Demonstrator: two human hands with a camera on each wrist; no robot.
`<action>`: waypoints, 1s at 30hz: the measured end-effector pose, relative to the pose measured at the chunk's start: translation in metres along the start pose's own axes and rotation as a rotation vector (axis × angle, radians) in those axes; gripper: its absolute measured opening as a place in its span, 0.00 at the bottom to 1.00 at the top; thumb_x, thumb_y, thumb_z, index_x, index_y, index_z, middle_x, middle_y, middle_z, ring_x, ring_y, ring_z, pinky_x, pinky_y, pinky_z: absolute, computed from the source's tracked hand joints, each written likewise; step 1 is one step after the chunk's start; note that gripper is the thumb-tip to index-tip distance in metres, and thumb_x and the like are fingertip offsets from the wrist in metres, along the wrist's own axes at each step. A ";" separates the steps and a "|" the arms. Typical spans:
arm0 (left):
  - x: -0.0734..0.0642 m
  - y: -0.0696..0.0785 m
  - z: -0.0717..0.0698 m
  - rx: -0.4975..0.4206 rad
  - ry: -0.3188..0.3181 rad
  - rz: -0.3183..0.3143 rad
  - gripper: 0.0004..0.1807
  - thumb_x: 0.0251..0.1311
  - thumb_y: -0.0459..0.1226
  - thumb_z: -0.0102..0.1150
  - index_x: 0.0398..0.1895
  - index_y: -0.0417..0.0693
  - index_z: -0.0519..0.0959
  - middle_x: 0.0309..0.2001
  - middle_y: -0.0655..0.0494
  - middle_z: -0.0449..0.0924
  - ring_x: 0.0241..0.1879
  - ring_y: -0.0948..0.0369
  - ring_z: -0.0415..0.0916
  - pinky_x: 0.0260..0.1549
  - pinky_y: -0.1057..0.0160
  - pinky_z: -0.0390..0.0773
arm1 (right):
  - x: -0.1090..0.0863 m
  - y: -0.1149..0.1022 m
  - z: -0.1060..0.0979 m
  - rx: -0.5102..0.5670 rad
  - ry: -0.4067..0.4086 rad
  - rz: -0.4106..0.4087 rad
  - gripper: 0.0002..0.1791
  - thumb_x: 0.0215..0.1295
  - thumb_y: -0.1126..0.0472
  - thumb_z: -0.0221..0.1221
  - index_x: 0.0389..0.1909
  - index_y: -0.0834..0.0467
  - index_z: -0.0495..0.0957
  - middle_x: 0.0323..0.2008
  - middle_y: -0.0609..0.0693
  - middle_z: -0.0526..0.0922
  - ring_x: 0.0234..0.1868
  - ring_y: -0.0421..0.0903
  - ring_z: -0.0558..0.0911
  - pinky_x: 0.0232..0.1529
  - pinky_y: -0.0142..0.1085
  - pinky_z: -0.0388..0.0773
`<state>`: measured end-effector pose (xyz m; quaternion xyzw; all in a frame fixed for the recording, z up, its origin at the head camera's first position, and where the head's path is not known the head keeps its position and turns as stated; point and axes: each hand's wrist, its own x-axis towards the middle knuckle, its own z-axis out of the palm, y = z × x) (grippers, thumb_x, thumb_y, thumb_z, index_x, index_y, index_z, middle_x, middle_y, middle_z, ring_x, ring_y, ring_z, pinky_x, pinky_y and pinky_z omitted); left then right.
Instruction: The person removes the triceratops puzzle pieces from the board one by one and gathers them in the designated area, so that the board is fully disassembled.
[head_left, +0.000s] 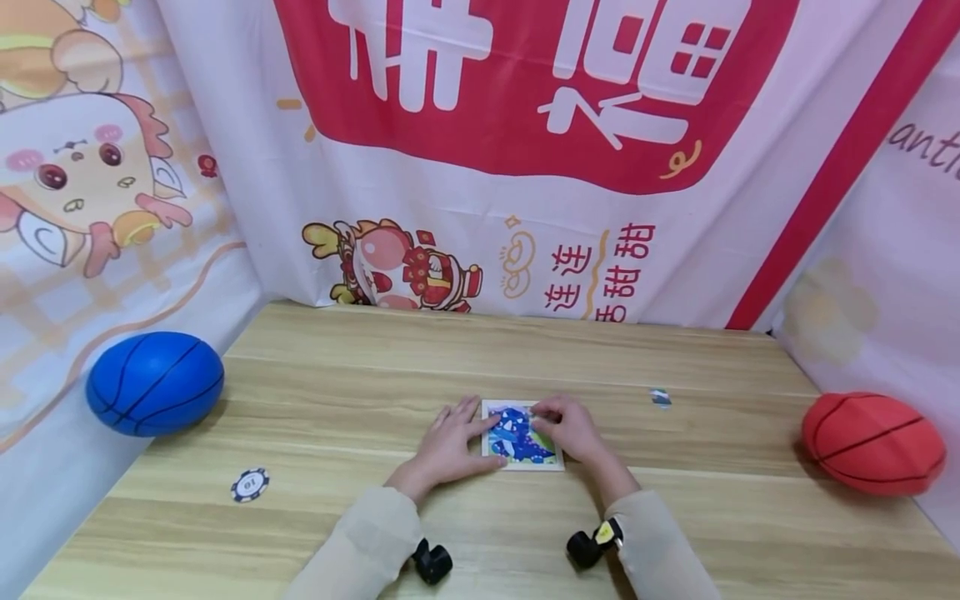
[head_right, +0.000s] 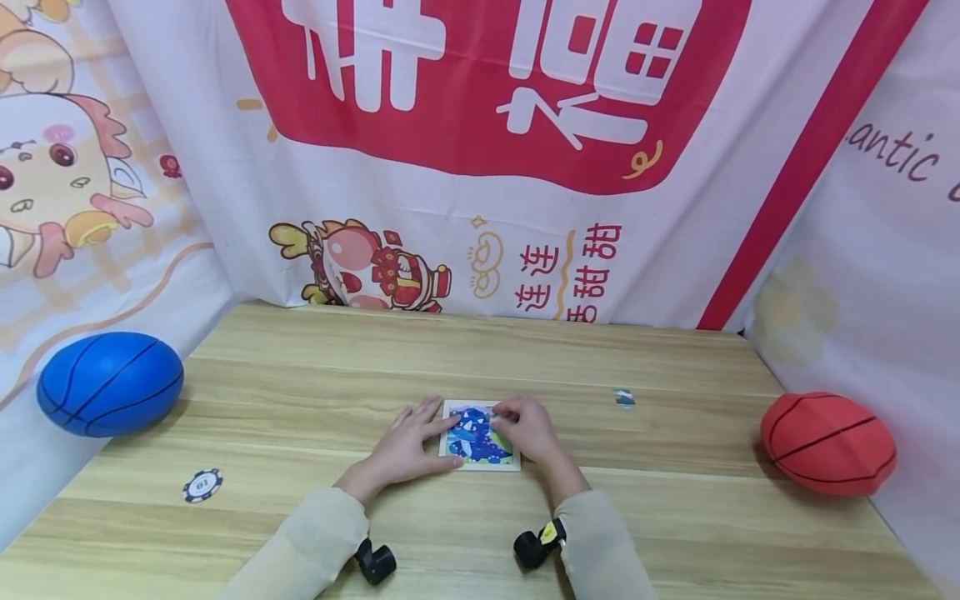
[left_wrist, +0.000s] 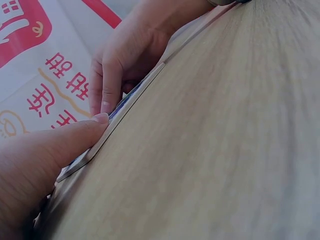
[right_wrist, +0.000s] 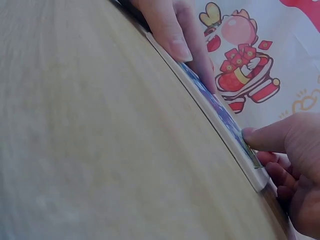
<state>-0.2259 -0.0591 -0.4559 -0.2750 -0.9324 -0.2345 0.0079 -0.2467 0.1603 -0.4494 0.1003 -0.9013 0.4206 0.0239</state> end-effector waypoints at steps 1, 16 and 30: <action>0.000 0.000 0.000 0.000 0.000 0.001 0.41 0.42 0.67 0.46 0.60 0.57 0.63 0.64 0.44 0.46 0.63 0.52 0.40 0.58 0.50 0.38 | 0.000 0.000 0.000 -0.014 0.003 0.000 0.10 0.48 0.65 0.62 0.34 0.58 0.79 0.29 0.46 0.74 0.32 0.44 0.71 0.35 0.38 0.69; 0.001 0.001 -0.002 -0.006 -0.001 -0.009 0.41 0.42 0.66 0.48 0.59 0.56 0.64 0.64 0.44 0.45 0.63 0.52 0.39 0.58 0.50 0.37 | 0.000 -0.006 0.006 -0.029 0.045 -0.011 0.08 0.47 0.67 0.61 0.31 0.60 0.77 0.28 0.49 0.71 0.32 0.46 0.69 0.36 0.38 0.69; 0.001 0.001 -0.002 0.008 -0.005 -0.009 0.40 0.43 0.65 0.49 0.59 0.57 0.64 0.64 0.43 0.46 0.63 0.52 0.40 0.58 0.50 0.38 | 0.002 -0.006 0.011 -0.045 0.063 0.012 0.06 0.48 0.66 0.61 0.29 0.60 0.75 0.28 0.49 0.70 0.31 0.45 0.68 0.34 0.37 0.67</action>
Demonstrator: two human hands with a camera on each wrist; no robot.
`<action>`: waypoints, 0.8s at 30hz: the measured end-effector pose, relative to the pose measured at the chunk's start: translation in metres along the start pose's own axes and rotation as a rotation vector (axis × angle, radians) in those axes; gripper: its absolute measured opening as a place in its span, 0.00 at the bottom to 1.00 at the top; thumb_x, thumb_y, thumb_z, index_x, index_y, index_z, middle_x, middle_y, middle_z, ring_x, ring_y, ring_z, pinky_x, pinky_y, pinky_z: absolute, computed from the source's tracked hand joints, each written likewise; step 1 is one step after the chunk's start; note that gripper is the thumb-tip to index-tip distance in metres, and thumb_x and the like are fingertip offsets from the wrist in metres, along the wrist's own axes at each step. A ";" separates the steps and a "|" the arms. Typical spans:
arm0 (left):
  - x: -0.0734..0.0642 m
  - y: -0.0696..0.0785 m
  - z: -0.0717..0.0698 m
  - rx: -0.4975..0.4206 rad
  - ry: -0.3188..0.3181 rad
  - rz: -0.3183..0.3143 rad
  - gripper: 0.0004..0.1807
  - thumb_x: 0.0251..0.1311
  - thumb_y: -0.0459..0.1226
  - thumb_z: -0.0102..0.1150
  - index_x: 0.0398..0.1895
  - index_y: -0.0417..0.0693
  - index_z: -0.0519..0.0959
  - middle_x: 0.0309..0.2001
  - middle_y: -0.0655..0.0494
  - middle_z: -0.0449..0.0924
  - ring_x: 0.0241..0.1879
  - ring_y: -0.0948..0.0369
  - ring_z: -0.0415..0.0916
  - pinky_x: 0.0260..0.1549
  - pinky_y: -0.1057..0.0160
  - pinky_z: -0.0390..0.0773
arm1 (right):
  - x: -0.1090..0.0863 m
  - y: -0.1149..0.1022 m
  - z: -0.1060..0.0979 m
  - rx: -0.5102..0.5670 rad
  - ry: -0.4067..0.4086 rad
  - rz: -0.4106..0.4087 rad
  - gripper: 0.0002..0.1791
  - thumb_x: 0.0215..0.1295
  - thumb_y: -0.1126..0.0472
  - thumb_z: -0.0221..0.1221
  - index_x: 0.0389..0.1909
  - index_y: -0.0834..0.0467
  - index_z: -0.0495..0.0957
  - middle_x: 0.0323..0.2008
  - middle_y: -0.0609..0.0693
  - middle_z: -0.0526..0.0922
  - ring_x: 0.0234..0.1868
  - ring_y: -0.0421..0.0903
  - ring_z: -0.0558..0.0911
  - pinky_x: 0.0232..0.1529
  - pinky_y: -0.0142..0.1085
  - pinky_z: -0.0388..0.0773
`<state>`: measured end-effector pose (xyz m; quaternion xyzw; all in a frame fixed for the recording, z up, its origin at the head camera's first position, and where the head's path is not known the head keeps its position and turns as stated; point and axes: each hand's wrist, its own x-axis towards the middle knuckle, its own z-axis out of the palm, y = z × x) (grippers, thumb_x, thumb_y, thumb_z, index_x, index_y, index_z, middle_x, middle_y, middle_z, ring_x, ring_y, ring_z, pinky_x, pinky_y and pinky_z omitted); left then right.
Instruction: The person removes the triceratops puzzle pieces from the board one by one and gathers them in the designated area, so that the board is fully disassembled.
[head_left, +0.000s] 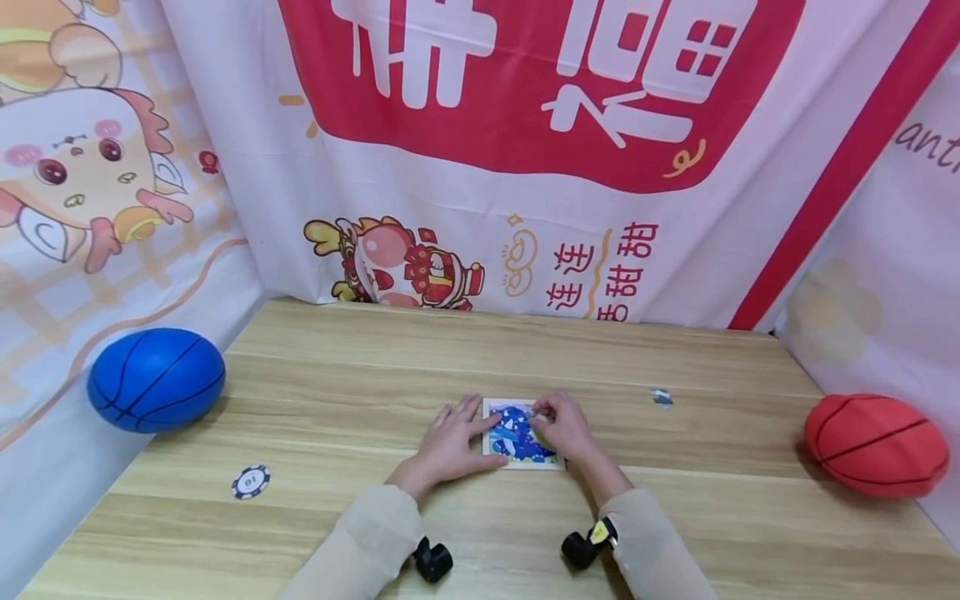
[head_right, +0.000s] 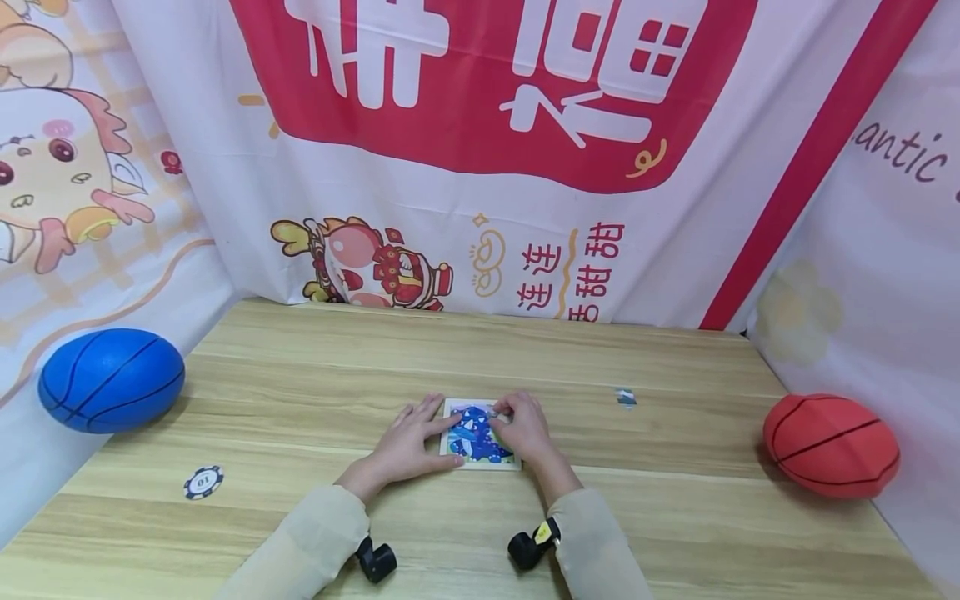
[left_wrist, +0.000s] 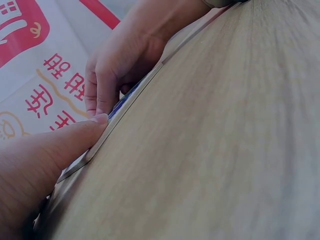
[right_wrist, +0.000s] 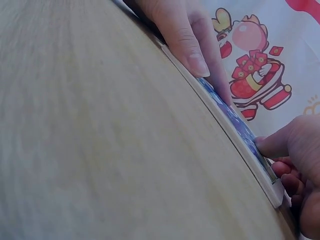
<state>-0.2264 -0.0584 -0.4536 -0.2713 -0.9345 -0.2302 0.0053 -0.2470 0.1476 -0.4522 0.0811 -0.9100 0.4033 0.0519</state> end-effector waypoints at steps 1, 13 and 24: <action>0.000 0.000 0.000 0.001 0.000 0.002 0.40 0.42 0.65 0.49 0.59 0.57 0.64 0.64 0.43 0.46 0.63 0.52 0.40 0.58 0.50 0.38 | 0.000 0.000 0.000 0.000 0.002 0.004 0.06 0.48 0.66 0.61 0.29 0.60 0.75 0.28 0.49 0.70 0.31 0.46 0.68 0.34 0.37 0.67; 0.000 0.000 0.000 -0.001 -0.012 -0.001 0.40 0.42 0.65 0.49 0.59 0.58 0.63 0.64 0.44 0.45 0.63 0.52 0.39 0.58 0.50 0.37 | 0.000 -0.001 0.000 0.002 0.003 0.026 0.06 0.47 0.65 0.61 0.28 0.59 0.75 0.28 0.49 0.70 0.32 0.46 0.68 0.34 0.37 0.67; -0.001 0.001 -0.001 -0.009 -0.013 0.003 0.40 0.43 0.65 0.49 0.59 0.55 0.64 0.64 0.43 0.45 0.63 0.51 0.40 0.58 0.49 0.38 | 0.002 -0.004 0.000 -0.005 -0.020 0.068 0.07 0.47 0.65 0.61 0.28 0.59 0.75 0.29 0.50 0.71 0.32 0.46 0.69 0.35 0.39 0.69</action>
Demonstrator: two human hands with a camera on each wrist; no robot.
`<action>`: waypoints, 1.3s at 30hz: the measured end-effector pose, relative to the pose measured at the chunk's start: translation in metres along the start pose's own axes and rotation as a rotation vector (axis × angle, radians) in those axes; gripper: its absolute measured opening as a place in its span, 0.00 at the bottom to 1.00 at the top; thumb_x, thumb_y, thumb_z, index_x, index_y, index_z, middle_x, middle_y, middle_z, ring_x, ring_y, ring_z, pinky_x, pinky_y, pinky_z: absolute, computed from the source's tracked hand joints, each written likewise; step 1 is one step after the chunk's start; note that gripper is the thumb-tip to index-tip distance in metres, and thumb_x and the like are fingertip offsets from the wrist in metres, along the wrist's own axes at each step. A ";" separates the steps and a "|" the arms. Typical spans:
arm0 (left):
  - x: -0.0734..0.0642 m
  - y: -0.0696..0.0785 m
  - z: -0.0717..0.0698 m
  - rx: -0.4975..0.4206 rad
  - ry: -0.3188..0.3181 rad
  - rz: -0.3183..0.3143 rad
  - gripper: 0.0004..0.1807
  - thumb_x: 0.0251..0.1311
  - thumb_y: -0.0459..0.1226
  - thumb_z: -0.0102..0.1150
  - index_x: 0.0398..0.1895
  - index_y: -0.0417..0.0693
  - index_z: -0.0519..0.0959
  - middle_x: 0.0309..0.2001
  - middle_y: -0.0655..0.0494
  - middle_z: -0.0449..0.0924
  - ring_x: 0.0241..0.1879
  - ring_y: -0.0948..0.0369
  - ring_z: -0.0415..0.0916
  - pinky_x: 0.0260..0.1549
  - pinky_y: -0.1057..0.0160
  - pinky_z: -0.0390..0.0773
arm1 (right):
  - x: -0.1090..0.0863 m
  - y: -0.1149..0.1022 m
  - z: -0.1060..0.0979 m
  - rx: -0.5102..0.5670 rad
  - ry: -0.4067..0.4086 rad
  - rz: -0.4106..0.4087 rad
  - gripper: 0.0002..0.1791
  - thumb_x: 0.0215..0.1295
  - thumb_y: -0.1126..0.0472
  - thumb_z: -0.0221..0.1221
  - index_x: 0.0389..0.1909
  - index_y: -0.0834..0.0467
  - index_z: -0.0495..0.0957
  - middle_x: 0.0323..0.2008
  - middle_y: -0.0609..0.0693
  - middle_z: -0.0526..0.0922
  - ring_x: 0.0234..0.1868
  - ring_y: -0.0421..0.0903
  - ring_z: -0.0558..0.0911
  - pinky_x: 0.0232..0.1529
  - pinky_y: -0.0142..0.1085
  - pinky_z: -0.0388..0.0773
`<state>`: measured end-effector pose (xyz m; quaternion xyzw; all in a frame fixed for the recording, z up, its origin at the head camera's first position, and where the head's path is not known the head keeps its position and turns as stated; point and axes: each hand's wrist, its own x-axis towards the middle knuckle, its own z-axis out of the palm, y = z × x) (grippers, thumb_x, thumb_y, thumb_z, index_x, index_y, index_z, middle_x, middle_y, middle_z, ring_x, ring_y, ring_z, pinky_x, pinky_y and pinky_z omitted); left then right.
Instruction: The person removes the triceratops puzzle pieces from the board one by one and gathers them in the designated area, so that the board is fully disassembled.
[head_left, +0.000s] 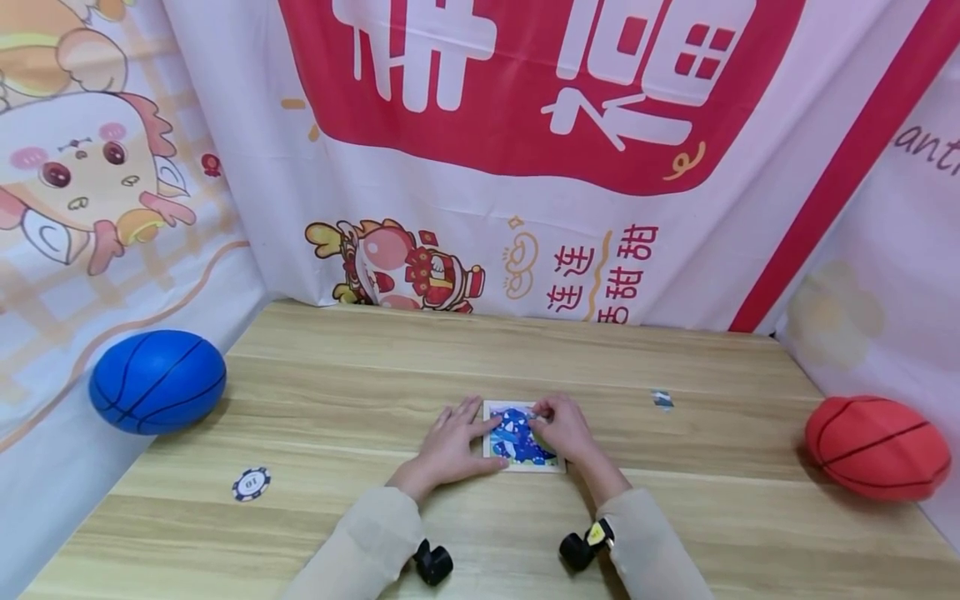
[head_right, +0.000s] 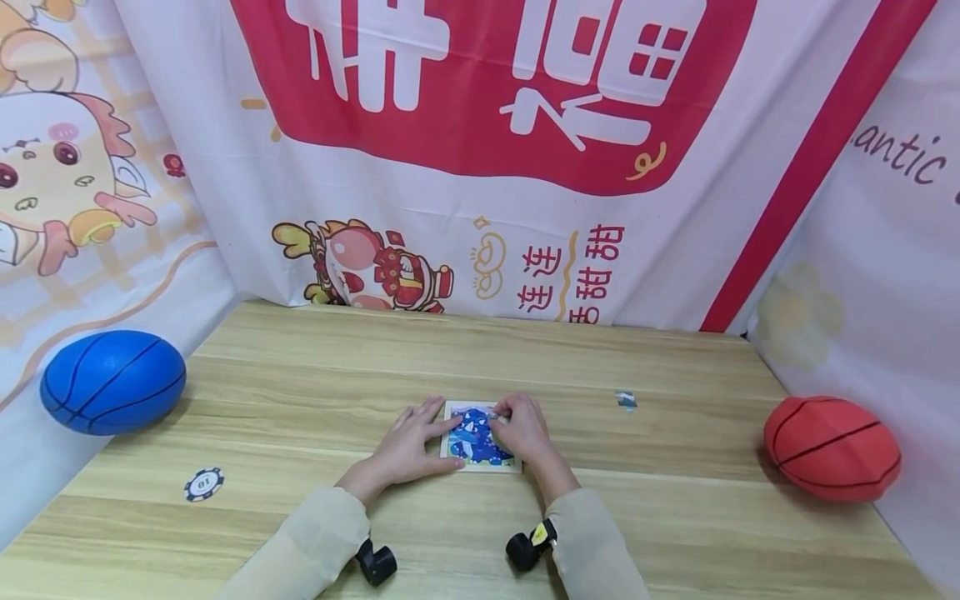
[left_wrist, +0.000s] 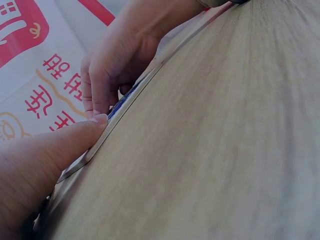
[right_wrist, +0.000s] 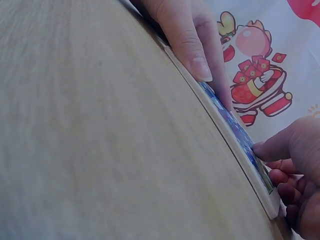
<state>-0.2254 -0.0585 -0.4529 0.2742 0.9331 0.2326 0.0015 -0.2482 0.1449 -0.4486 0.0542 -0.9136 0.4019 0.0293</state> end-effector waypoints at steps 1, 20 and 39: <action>0.000 0.000 0.000 -0.001 0.002 0.000 0.40 0.43 0.65 0.49 0.59 0.55 0.64 0.64 0.43 0.45 0.63 0.51 0.40 0.58 0.49 0.38 | 0.000 -0.001 0.000 -0.004 -0.006 0.003 0.07 0.47 0.65 0.61 0.28 0.59 0.75 0.29 0.50 0.71 0.32 0.46 0.69 0.35 0.38 0.69; -0.001 0.001 -0.002 0.006 -0.005 -0.006 0.39 0.44 0.64 0.49 0.59 0.56 0.64 0.64 0.43 0.45 0.63 0.51 0.39 0.58 0.49 0.38 | 0.002 -0.004 0.005 0.056 0.004 0.002 0.17 0.51 0.66 0.60 0.43 0.59 0.72 0.27 0.48 0.72 0.29 0.45 0.70 0.32 0.36 0.70; -0.001 0.001 -0.002 0.008 -0.004 -0.005 0.40 0.43 0.65 0.48 0.60 0.57 0.63 0.64 0.43 0.45 0.63 0.51 0.39 0.58 0.49 0.38 | 0.001 -0.002 -0.005 0.057 -0.094 -0.124 0.16 0.49 0.68 0.60 0.42 0.60 0.76 0.28 0.47 0.75 0.30 0.43 0.72 0.33 0.36 0.71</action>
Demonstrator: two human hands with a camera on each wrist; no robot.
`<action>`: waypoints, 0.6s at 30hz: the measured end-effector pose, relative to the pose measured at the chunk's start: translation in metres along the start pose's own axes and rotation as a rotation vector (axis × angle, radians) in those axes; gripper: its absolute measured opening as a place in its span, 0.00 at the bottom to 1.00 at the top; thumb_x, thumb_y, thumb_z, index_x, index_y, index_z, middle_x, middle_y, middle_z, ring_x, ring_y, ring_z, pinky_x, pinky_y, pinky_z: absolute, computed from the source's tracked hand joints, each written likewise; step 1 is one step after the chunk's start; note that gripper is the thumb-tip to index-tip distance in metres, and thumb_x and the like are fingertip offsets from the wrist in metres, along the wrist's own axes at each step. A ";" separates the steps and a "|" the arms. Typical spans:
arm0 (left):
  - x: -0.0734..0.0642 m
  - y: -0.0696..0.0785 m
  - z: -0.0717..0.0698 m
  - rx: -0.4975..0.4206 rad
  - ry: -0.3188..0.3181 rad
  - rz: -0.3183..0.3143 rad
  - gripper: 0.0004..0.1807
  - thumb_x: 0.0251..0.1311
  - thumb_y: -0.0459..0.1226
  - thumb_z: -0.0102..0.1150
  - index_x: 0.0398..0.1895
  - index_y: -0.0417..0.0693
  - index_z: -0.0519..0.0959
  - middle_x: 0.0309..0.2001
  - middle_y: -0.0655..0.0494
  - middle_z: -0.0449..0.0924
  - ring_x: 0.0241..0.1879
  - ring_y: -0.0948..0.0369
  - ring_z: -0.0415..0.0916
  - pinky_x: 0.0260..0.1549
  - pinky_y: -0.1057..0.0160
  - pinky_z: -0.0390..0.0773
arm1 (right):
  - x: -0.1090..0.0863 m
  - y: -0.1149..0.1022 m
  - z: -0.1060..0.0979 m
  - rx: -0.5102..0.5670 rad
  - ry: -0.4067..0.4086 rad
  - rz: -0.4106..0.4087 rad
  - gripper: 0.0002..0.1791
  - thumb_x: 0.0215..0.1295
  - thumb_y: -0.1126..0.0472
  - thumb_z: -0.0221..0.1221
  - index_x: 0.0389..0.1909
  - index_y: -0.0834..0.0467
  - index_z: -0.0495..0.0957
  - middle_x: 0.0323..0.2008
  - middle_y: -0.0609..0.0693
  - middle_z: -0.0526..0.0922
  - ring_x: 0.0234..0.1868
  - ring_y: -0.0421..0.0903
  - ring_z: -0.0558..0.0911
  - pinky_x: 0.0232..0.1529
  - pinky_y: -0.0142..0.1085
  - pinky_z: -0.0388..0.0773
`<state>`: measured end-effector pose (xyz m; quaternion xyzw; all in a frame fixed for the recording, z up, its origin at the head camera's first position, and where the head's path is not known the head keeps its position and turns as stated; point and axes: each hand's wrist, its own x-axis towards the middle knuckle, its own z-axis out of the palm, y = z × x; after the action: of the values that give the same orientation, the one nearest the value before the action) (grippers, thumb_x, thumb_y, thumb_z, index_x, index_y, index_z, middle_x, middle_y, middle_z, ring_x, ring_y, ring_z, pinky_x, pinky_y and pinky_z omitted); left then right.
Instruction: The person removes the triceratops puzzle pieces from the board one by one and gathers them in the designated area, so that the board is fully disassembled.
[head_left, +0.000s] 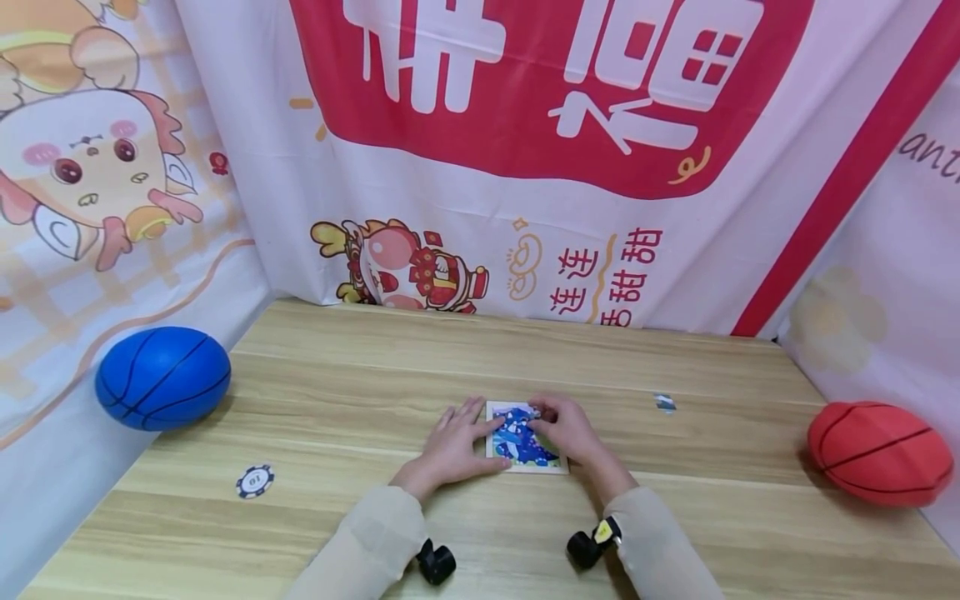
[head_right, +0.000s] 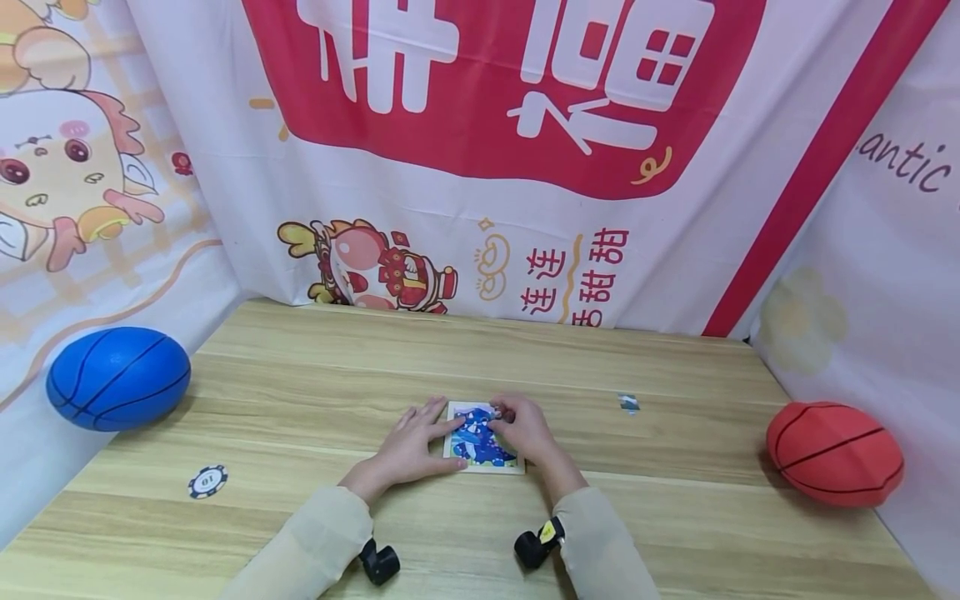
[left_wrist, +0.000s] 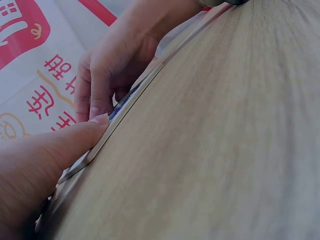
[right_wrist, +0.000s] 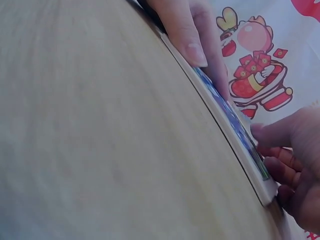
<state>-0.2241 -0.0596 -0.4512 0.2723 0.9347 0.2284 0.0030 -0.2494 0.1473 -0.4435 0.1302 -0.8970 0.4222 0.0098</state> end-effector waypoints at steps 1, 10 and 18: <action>0.000 0.000 0.000 0.000 0.000 0.001 0.40 0.43 0.65 0.48 0.60 0.57 0.63 0.64 0.43 0.45 0.63 0.51 0.39 0.57 0.49 0.38 | 0.000 0.000 -0.001 0.012 -0.003 0.005 0.16 0.50 0.67 0.60 0.42 0.59 0.76 0.28 0.47 0.75 0.30 0.43 0.72 0.34 0.36 0.71; 0.000 0.000 0.001 -0.004 0.003 -0.006 0.41 0.42 0.66 0.49 0.60 0.57 0.63 0.64 0.44 0.44 0.63 0.51 0.39 0.58 0.49 0.37 | 0.004 0.009 -0.029 0.120 -0.003 0.045 0.17 0.52 0.66 0.58 0.45 0.59 0.75 0.33 0.50 0.76 0.34 0.46 0.71 0.33 0.36 0.70; -0.001 0.001 0.000 -0.017 0.007 -0.013 0.40 0.42 0.65 0.50 0.59 0.56 0.64 0.64 0.44 0.44 0.63 0.51 0.39 0.58 0.50 0.37 | -0.003 0.032 -0.070 0.092 0.045 0.059 0.19 0.51 0.63 0.60 0.46 0.59 0.75 0.34 0.52 0.76 0.34 0.48 0.71 0.32 0.37 0.70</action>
<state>-0.2227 -0.0593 -0.4508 0.2655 0.9344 0.2375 0.0035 -0.2608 0.2208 -0.4226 0.0943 -0.8798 0.4658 0.0115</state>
